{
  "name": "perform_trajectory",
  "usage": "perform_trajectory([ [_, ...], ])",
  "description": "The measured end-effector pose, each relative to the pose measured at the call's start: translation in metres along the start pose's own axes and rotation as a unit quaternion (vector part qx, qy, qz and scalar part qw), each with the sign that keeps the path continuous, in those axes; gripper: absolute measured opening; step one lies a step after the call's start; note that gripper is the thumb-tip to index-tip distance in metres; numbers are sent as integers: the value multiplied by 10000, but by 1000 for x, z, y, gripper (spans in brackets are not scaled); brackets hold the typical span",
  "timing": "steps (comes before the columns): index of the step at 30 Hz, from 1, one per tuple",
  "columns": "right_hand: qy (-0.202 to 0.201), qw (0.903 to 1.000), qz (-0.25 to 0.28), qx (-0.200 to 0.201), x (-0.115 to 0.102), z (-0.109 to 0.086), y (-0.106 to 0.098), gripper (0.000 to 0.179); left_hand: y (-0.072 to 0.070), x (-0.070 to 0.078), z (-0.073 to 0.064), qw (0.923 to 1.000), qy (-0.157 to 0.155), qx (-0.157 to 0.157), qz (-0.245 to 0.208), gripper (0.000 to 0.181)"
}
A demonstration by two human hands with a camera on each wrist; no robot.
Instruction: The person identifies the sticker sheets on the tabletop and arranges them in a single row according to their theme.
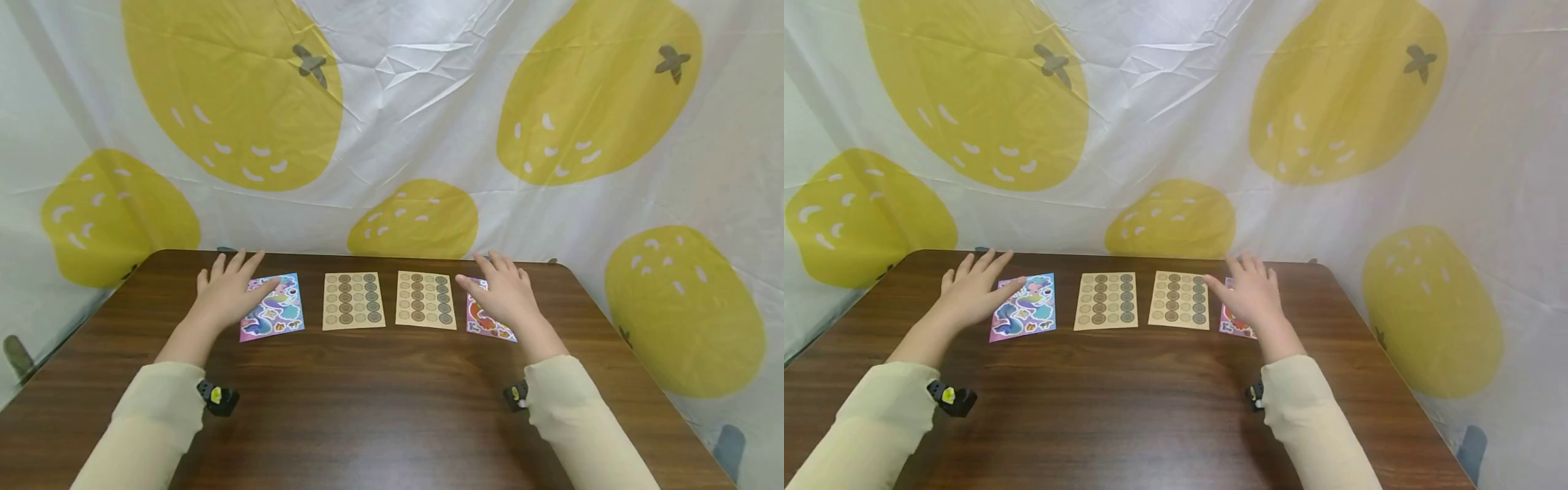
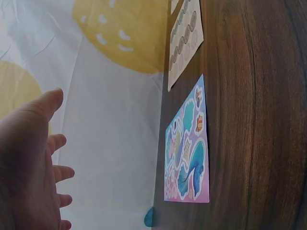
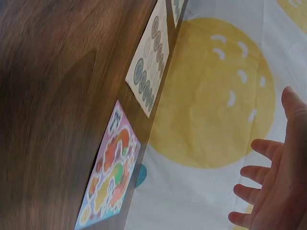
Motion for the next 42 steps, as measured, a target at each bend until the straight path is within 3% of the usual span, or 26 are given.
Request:
perform_trajectory([
  [11,-176,9985,432,295,-21,-4,11,76,6,-6,-6,9989,35,346,-316,83],
  [23,-357,9954,848,282,-46,-10,25,75,12,-8,-16,9947,-25,747,-704,80],
  [42,-699,9823,1692,385,-96,-18,55,64,20,-15,-27,9847,-101,1186,-1276,74],
])
Point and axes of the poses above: each hand's wrist, its own z-axis towards the middle knuckle, its own y-axis out of the palm, x = y × z, the point moved 1 cm from there along z, towards the middle knuckle, and after that the axes turned 10 degrees about y, right-handed, at the moved point
